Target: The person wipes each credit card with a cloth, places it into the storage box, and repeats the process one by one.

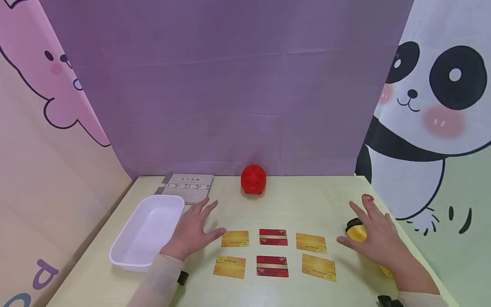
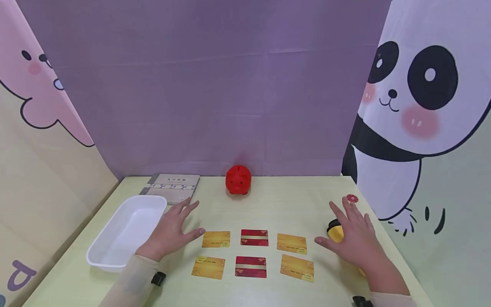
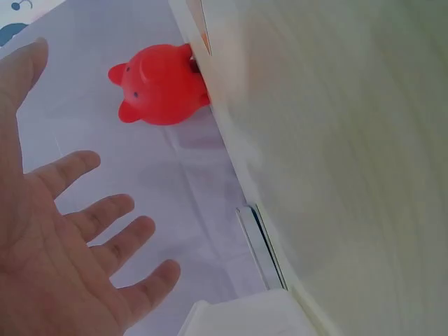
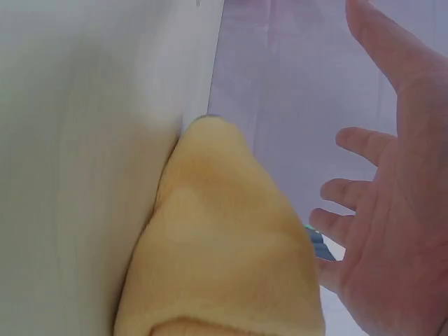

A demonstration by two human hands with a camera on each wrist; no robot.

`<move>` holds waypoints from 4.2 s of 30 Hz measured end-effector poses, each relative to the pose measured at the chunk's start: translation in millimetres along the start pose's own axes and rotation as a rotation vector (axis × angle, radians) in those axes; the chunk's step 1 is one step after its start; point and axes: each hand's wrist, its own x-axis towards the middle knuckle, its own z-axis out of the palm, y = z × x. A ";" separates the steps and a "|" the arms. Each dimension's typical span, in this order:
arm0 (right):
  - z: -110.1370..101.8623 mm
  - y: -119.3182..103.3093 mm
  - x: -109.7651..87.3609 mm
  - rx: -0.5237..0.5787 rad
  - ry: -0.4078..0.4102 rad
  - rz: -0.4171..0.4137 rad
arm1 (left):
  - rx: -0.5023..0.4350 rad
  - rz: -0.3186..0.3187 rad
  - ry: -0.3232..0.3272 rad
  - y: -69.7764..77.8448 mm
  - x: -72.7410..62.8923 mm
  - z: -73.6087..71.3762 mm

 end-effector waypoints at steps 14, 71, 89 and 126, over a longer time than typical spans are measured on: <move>-5.2 27.5 -18.9 0.035 -0.122 0.094 | -0.162 -0.019 -0.111 -1.4 -0.4 12.1; 2.4 60.9 -24.4 0.019 -0.248 0.206 | -0.524 -0.156 -0.280 -12.6 11.3 39.3; -2.0 62.1 -26.8 0.101 -0.225 0.291 | -0.466 -0.167 -0.303 -6.8 9.4 36.1; 1.0 68.8 -32.1 0.155 -0.124 0.298 | -0.466 -0.243 -0.344 -1.7 15.7 38.1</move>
